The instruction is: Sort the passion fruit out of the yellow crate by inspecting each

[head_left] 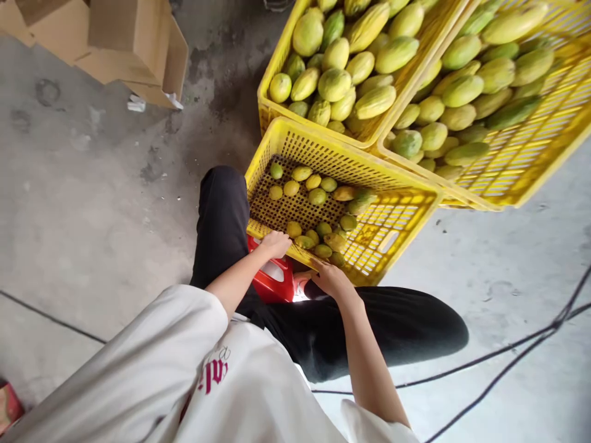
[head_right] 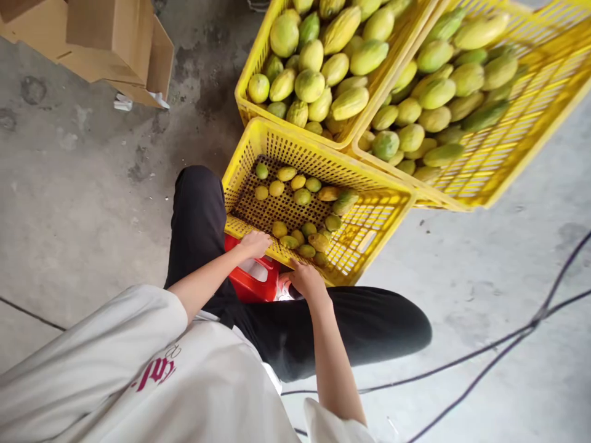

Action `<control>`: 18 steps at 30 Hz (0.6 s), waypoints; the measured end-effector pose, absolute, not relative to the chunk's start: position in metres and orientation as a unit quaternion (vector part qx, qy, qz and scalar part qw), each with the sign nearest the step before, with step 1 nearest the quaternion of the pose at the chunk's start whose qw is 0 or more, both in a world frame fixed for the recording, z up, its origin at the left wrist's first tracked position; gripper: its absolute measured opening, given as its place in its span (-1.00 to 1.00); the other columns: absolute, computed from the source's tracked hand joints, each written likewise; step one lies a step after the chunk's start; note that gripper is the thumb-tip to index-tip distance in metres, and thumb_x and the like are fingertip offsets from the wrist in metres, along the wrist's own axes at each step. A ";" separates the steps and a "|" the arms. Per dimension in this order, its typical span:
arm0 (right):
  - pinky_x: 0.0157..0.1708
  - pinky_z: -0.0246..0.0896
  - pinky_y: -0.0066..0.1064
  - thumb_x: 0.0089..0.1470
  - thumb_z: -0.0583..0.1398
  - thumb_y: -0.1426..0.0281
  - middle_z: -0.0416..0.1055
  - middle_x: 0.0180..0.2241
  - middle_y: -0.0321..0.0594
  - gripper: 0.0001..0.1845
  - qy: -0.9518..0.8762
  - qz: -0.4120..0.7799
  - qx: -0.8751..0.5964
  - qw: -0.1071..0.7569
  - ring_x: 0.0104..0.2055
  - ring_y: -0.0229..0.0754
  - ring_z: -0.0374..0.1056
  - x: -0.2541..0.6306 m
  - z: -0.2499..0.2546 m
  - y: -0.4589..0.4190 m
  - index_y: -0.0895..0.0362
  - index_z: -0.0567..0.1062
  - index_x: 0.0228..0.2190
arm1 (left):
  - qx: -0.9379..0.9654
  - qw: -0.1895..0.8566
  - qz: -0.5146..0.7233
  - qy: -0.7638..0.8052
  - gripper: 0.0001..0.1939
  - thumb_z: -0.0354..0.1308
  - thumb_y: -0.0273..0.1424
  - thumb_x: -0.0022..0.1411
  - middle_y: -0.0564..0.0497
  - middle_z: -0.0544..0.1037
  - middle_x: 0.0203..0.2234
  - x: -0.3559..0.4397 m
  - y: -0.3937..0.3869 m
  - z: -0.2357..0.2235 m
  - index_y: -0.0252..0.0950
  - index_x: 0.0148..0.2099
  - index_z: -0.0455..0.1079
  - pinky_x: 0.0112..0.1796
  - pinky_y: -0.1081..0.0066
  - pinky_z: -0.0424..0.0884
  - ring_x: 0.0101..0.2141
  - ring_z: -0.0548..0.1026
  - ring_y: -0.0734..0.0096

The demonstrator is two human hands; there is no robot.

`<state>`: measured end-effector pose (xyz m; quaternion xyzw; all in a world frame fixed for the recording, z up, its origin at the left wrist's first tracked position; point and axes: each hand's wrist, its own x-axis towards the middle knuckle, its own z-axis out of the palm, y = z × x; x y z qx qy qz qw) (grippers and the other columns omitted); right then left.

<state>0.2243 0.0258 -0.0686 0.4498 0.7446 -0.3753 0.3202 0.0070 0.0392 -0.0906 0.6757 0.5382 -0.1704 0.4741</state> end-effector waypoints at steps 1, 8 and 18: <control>0.21 0.39 -0.31 0.31 0.22 0.48 0.62 0.18 0.06 -0.43 0.742 -0.381 0.444 0.329 0.23 0.08 0.56 0.218 -0.071 0.028 0.17 0.52 0.32 | 0.680 0.470 -0.173 0.536 -0.65 0.12 -0.58 0.37 -0.36 0.66 0.09 0.007 0.039 -0.091 -0.37 0.07 0.67 0.12 0.17 0.46 0.15 0.61 -0.11; 0.10 0.43 -0.26 0.41 0.15 0.48 0.66 0.05 0.22 -0.57 0.737 -0.371 0.433 0.363 0.14 0.16 0.62 0.189 -0.076 0.038 0.33 0.57 0.21 | 0.706 0.447 -0.186 0.518 -0.60 0.06 -0.58 0.42 -0.38 0.67 0.08 0.007 0.038 -0.092 -0.41 0.13 0.66 0.08 0.17 0.47 0.12 0.62 -0.10; 0.14 0.38 -0.36 0.31 0.11 0.65 0.64 0.12 0.16 -0.51 0.750 -0.385 0.420 0.337 0.20 0.07 0.58 0.184 -0.079 0.038 0.34 0.54 0.21 | 0.723 0.427 -0.207 0.501 -0.56 0.00 -0.60 0.43 -0.39 0.65 0.11 0.008 0.039 -0.084 -0.54 0.18 0.62 0.03 0.13 0.50 0.14 0.62 -0.14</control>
